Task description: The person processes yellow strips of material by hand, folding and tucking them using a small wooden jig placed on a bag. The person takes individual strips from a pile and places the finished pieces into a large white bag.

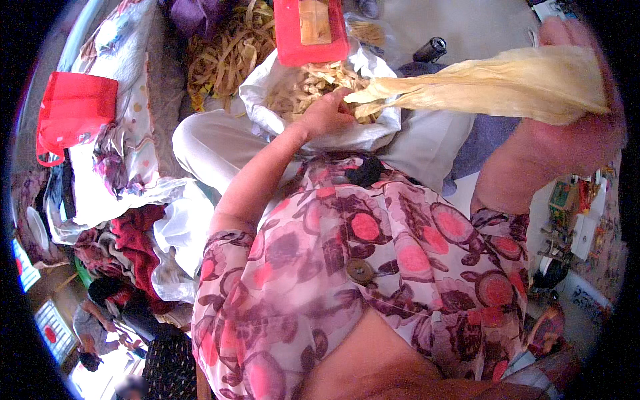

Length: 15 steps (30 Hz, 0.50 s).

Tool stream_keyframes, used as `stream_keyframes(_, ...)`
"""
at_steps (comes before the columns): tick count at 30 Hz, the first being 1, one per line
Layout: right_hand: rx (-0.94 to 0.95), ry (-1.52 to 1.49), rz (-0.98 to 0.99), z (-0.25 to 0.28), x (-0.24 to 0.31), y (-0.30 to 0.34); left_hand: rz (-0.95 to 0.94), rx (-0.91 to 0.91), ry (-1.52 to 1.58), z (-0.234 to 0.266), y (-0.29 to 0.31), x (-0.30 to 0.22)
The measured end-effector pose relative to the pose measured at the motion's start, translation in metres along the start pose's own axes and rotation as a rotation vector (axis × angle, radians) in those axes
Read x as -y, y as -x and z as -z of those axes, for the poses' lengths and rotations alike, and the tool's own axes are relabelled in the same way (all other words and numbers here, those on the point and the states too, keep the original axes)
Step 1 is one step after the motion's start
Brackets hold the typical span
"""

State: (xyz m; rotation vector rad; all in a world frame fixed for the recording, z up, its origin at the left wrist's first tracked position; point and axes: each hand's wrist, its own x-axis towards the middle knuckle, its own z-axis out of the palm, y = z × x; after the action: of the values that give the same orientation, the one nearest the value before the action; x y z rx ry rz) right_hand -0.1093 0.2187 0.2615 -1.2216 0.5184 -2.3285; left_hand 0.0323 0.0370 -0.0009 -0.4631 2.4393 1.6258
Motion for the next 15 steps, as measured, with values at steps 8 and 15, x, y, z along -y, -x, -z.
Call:
stream_keyframes(8,-0.159,0.174,0.132,0.024,0.055,0.013,0.054,-0.022,0.167,0.015,-0.006,0.017)
stream_keyframes(15,-0.286,0.379,0.238,0.039,0.041,0.006,-0.057,-0.307,0.483,0.081,0.029,-0.037)
